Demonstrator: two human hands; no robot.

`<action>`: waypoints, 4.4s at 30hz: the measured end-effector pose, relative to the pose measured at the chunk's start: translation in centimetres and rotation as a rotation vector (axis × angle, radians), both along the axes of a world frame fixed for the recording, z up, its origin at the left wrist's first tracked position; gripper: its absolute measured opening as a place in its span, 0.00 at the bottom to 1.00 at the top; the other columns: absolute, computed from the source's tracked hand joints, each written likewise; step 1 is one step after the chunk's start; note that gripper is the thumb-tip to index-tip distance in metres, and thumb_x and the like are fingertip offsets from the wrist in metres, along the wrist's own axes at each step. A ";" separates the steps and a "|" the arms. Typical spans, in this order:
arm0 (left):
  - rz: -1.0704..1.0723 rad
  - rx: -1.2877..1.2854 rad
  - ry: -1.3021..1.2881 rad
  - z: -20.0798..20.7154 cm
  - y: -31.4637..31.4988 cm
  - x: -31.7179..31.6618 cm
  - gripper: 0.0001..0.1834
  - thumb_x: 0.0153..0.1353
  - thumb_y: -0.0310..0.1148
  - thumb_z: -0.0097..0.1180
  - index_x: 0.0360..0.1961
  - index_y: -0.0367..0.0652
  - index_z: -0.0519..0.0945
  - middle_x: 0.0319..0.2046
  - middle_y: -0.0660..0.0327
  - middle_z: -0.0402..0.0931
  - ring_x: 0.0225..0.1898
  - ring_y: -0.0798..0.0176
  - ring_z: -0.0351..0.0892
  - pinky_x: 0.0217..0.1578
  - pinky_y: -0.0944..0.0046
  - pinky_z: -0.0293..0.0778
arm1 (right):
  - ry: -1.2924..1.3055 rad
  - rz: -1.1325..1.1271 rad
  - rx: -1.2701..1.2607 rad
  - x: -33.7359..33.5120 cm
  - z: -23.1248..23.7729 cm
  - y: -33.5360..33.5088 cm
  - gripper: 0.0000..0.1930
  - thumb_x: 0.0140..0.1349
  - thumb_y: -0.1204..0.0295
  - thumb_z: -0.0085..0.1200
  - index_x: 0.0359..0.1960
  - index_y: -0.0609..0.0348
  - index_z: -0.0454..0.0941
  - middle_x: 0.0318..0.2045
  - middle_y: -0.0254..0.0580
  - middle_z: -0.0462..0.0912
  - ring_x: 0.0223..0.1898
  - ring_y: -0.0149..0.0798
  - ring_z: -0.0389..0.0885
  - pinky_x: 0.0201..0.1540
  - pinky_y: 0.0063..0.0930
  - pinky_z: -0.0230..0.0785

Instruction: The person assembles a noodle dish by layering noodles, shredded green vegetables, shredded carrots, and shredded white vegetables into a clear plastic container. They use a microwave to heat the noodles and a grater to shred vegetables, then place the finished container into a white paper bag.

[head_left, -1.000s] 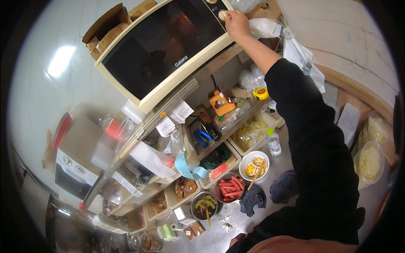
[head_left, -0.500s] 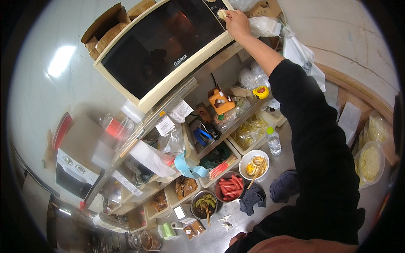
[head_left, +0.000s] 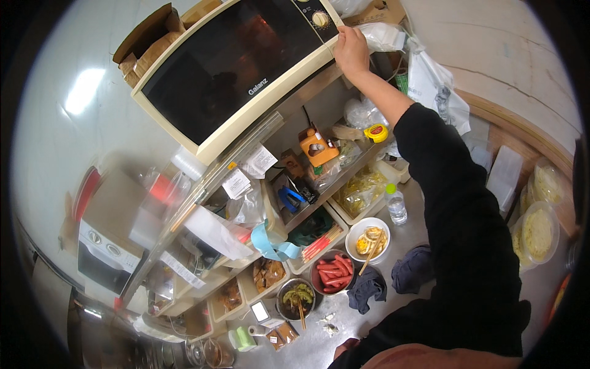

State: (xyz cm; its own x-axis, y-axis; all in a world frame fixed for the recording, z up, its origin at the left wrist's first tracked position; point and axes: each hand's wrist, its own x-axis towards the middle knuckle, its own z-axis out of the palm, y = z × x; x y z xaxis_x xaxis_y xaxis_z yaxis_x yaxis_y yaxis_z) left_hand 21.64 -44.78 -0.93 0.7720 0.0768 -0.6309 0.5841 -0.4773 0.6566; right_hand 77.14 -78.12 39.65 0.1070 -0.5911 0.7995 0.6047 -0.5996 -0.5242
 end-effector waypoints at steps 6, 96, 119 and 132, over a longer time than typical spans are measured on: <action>0.059 0.004 0.027 -1.7 0.2 -0.1 0.17 0.64 0.43 0.54 0.43 0.40 0.80 0.34 0.56 0.82 0.38 0.62 0.80 0.44 0.63 0.72 | -0.011 -0.006 -0.028 -0.5 -1.3 -0.1 0.10 0.61 0.75 0.46 0.42 0.60 0.77 0.39 0.49 0.77 0.46 0.54 0.73 0.50 0.43 0.67; -0.136 -0.010 0.021 -2.9 1.6 -0.3 0.18 0.61 0.47 0.54 0.43 0.46 0.81 0.37 0.55 0.82 0.40 0.58 0.82 0.45 0.64 0.72 | -0.038 0.045 -0.082 3.8 4.4 -2.1 0.11 0.53 0.67 0.61 0.37 0.57 0.82 0.31 0.41 0.82 0.36 0.43 0.82 0.42 0.36 0.73; -0.064 0.485 -0.276 0.9 0.9 2.6 0.14 0.59 0.42 0.59 0.39 0.44 0.82 0.33 0.51 0.81 0.36 0.50 0.81 0.38 0.57 0.75 | 0.060 0.850 0.273 -6.5 -1.5 0.2 0.13 0.53 0.66 0.62 0.37 0.61 0.79 0.34 0.40 0.82 0.35 0.35 0.79 0.39 0.27 0.71; 0.067 0.696 -1.816 36.2 -2.3 17.8 0.51 0.55 0.46 0.64 0.70 0.35 0.46 0.70 0.49 0.46 0.71 0.52 0.46 0.69 0.54 0.44 | -0.937 0.361 -0.429 -32.7 -1.5 8.8 0.08 0.54 0.67 0.59 0.37 0.48 0.81 0.35 0.28 0.75 0.37 0.31 0.71 0.44 0.29 0.65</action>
State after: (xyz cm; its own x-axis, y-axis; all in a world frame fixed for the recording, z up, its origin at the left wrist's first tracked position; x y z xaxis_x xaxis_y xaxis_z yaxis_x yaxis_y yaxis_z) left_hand 39.47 -47.08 35.26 0.3521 -0.0265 0.9356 -0.4379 -0.8881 0.1396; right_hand 44.43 -69.35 38.14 -0.5405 -0.2994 0.7863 0.8320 -0.3292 0.4465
